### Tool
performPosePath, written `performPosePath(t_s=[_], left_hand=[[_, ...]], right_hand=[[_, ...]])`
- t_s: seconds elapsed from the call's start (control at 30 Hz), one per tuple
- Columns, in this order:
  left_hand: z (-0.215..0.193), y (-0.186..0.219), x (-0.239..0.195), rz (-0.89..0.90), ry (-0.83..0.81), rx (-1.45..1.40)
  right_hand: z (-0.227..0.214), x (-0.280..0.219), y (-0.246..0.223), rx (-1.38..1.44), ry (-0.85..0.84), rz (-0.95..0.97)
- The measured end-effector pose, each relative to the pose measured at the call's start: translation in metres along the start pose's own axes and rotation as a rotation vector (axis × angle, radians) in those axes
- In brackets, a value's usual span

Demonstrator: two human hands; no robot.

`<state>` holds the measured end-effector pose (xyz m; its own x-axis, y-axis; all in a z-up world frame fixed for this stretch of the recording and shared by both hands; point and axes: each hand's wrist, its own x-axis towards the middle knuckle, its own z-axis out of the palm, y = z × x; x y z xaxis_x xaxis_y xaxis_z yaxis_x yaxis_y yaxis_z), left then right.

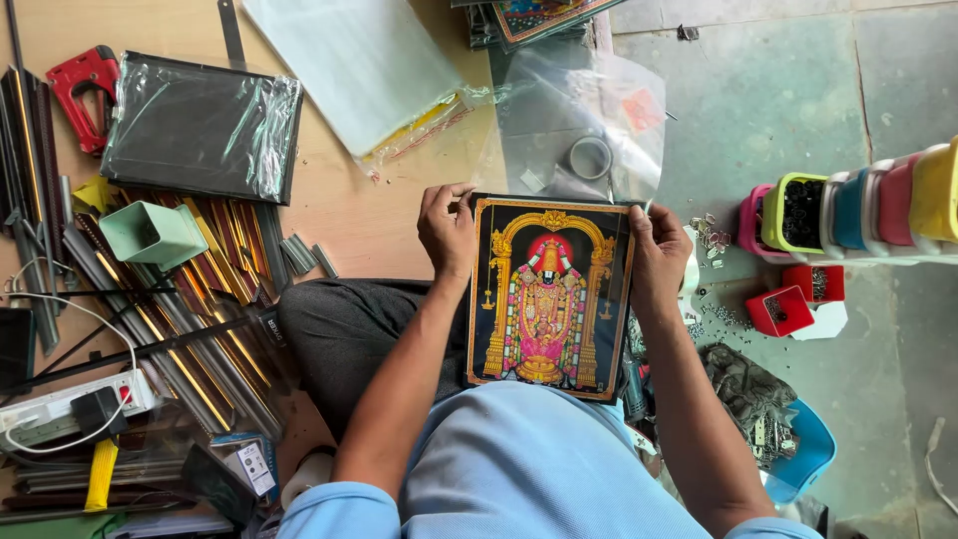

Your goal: The person sits on the floor and wipes framed religious pictures with a cloth, turning each frame over to clean both sides. They then slide each cleaned frame into a clear plastic bag and set the bagged frames aside.

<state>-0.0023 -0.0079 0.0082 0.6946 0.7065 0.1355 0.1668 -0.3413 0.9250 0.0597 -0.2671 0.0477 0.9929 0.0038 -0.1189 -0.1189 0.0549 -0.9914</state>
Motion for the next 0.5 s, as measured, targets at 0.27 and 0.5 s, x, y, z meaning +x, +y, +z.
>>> performPosePath(t_s=[0.27, 0.5], left_hand=[[0.004, 0.006, -0.010, 0.074, 0.126, 0.170], [0.003, -0.010, -0.026, 0.108, 0.112, 0.314]], right_hand=[[-0.002, 0.003, 0.006, -0.056, -0.010, -0.020], [0.002, -0.002, 0.008, -0.115, 0.000, -0.026]])
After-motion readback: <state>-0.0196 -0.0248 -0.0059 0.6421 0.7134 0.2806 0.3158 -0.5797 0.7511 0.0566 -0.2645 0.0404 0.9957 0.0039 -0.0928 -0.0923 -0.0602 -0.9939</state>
